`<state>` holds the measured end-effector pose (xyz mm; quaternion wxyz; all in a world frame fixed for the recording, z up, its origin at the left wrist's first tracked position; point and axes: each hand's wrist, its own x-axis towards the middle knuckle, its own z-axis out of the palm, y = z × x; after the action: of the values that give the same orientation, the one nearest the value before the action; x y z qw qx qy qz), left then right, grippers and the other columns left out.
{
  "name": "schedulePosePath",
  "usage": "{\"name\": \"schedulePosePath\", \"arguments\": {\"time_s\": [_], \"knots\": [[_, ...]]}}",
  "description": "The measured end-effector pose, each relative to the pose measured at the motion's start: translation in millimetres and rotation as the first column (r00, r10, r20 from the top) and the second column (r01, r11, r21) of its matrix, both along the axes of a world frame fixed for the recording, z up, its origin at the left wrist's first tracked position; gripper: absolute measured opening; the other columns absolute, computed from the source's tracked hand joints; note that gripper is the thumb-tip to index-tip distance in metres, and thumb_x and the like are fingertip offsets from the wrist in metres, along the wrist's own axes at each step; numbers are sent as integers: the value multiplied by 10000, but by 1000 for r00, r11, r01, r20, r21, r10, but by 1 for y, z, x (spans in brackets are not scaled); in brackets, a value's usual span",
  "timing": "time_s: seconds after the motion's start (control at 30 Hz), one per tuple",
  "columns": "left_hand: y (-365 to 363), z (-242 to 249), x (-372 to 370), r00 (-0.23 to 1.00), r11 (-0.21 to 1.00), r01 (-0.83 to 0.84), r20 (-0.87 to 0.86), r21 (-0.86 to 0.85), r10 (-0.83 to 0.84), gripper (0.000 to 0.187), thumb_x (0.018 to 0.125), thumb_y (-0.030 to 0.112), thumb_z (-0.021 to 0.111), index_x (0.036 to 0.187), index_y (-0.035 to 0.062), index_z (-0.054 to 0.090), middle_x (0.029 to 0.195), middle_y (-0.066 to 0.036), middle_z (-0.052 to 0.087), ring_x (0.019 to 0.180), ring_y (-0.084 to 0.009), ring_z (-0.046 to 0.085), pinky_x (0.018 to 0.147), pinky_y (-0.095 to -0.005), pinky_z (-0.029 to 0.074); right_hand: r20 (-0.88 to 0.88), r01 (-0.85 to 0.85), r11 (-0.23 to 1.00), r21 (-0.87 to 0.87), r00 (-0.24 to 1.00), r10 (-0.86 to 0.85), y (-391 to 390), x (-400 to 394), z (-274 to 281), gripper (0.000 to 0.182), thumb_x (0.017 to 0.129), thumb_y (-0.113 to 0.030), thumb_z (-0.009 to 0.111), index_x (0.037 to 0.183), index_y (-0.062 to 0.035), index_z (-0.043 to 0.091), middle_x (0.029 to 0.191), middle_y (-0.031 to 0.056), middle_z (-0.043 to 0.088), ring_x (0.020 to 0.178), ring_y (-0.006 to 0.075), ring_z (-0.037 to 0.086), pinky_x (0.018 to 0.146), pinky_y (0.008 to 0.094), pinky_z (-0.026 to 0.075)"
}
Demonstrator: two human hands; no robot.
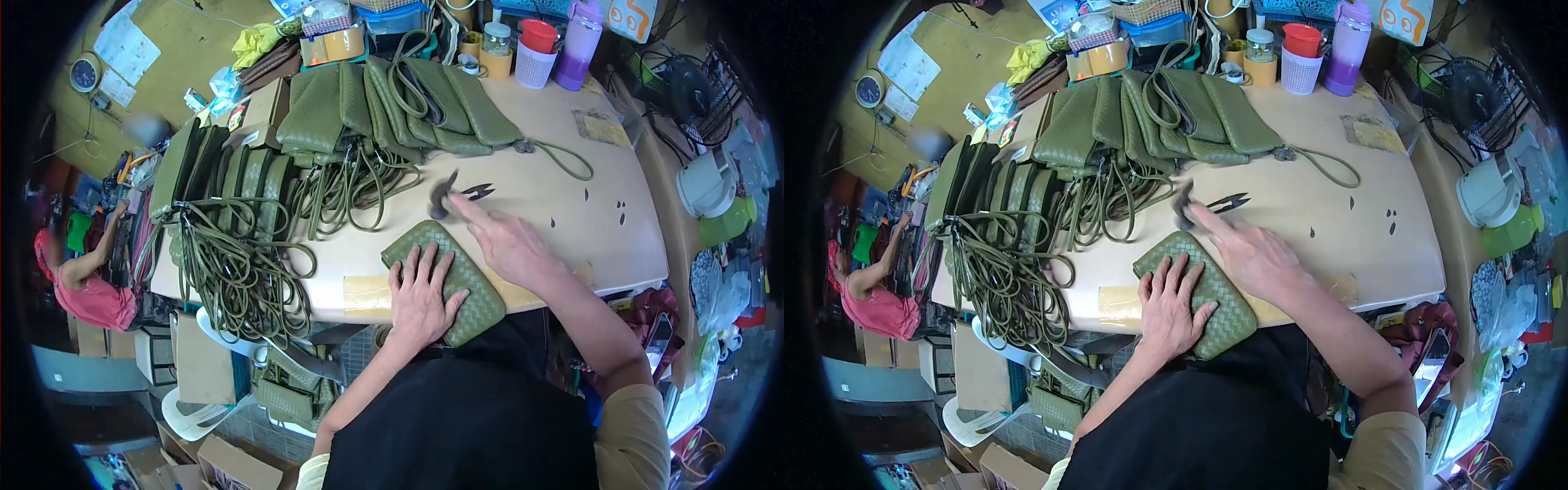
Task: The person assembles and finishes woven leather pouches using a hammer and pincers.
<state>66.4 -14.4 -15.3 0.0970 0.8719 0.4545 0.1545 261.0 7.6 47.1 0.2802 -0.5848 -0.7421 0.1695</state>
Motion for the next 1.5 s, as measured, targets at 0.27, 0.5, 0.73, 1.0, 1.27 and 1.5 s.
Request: {"name": "schedulePosePath", "arguments": {"time_s": [0.27,0.5,0.73,1.0,1.27,1.5], "knots": [[6,5,14,990,994,-105,93,8,104,463,856,265,588,1271,79,499,1357,-154,439,1319,-354,342,1081,-526,217,94,111,964,-242,991,-90,-43,7,0,470,965,-243,490,1421,-302,397,873,245,659,804,436,641,721,523,502],[8,-1,17,992,993,-108,66,43,105,503,849,310,608,1280,76,497,1374,-162,432,1321,-354,345,1079,-526,215,179,156,964,-216,977,-118,-74,12,10,524,923,-165,541,1420,-264,408,932,199,647,836,391,643,753,492,510],[8,-1,17,995,994,-99,31,42,98,646,810,488,632,1291,79,497,1383,-170,422,1331,-355,340,1075,-527,218,95,158,982,-105,984,-148,-124,35,7,513,906,-114,548,1395,-234,450,896,191,629,810,382,639,727,462,528],[7,-2,16,993,993,-102,57,65,99,611,817,438,652,1286,80,495,1377,-161,424,1327,-350,346,1065,-518,225,101,132,987,-94,987,-123,-158,31,21,529,888,-123,585,1392,-229,462,808,154,604,677,352,637,624,430,545],[18,-9,-9,893,993,26,449,-116,30,309,897,225,558,1148,52,605,1325,-172,491,1267,-335,436,1075,-447,268,176,68,983,-170,984,-38,-157,35,6,576,884,-123,572,1418,-285,428,767,134,535,579,342,581,556,440,514],[6,14,-59,899,979,204,395,7,-190,530,622,49,571,1149,97,614,1375,-188,435,1277,-398,395,1094,-492,293,425,364,931,-14,845,-324,-52,63,-34,599,848,-120,583,1412,-266,444,926,156,545,817,342,628,699,476,519]]}}
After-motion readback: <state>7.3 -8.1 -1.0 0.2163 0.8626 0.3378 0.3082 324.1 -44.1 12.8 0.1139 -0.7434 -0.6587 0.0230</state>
